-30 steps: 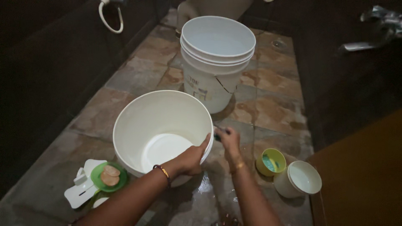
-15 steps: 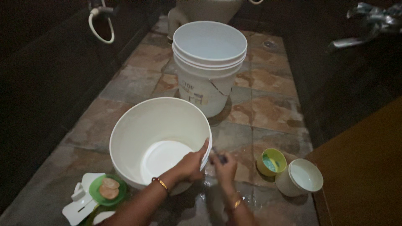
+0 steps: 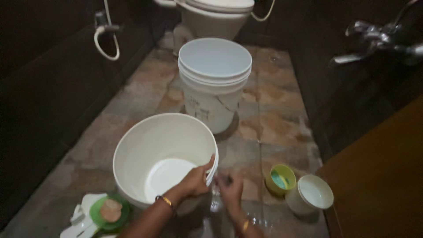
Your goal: The person scrubs the exterior and interior of a white plastic bucket using a dark sponge. They rotate the bucket to clean all sides, then flip it to scrub the bottom and the inside rim.
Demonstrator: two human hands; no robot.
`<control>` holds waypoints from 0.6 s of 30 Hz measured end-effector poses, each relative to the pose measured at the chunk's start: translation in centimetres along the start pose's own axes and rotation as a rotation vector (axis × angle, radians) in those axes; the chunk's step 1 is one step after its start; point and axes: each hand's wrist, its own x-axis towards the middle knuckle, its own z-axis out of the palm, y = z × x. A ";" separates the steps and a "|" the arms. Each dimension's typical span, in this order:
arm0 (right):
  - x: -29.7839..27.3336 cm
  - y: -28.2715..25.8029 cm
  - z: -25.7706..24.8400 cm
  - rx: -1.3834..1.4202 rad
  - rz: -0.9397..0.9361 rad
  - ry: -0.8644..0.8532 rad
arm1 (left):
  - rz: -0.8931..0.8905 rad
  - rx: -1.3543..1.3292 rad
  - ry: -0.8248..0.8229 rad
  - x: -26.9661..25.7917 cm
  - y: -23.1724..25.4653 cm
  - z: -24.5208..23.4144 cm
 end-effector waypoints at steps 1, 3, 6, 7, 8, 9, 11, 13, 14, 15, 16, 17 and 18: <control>-1.5 -1.0 0.4 0.036 0.000 0.010 | 0.089 -0.013 0.047 -0.3 0.0 0.2; -3.6 -2.6 0.7 0.099 0.015 0.029 | 0.151 -0.035 0.059 -0.2 -0.5 0.1; -0.3 -3.3 -0.2 -0.184 0.036 0.050 | 0.064 -0.040 -0.017 0.1 -0.8 -0.4; 1.5 -3.1 -0.3 -0.115 0.081 0.004 | 0.030 -0.035 -0.034 0.0 -0.7 -0.5; 3.4 -2.7 -0.4 -0.046 0.127 -0.042 | -0.003 -0.031 -0.051 0.0 -0.6 -0.5; 5.6 -2.2 -0.4 0.005 0.178 -0.070 | 0.000 -0.017 -0.057 0.3 -0.6 -0.7; 8.6 -1.3 -0.2 0.082 0.269 -0.130 | 0.007 0.011 -0.066 0.2 -0.6 -0.8; 10.9 -0.8 -0.2 0.142 0.333 -0.193 | 0.030 0.009 -0.055 -0.2 -0.4 -0.8; 11.4 -0.8 -0.2 0.132 0.327 -0.206 | 0.046 0.014 -0.043 -0.2 -0.2 -1.1; 11.6 -0.8 -0.1 0.124 0.320 -0.215 | 0.060 0.034 -0.069 -0.3 -0.2 -1.5; 11.5 -0.9 -0.1 0.116 0.313 -0.225 | 0.073 0.055 -0.095 -0.4 -0.4 -2.1; 10.6 -0.9 -0.5 0.052 0.264 -0.221 | 0.079 0.069 -0.124 -0.7 -0.8 -2.2; 9.6 -1.1 -0.8 -0.010 0.215 -0.216 | 0.097 0.083 -0.199 -1.1 -1.6 -2.7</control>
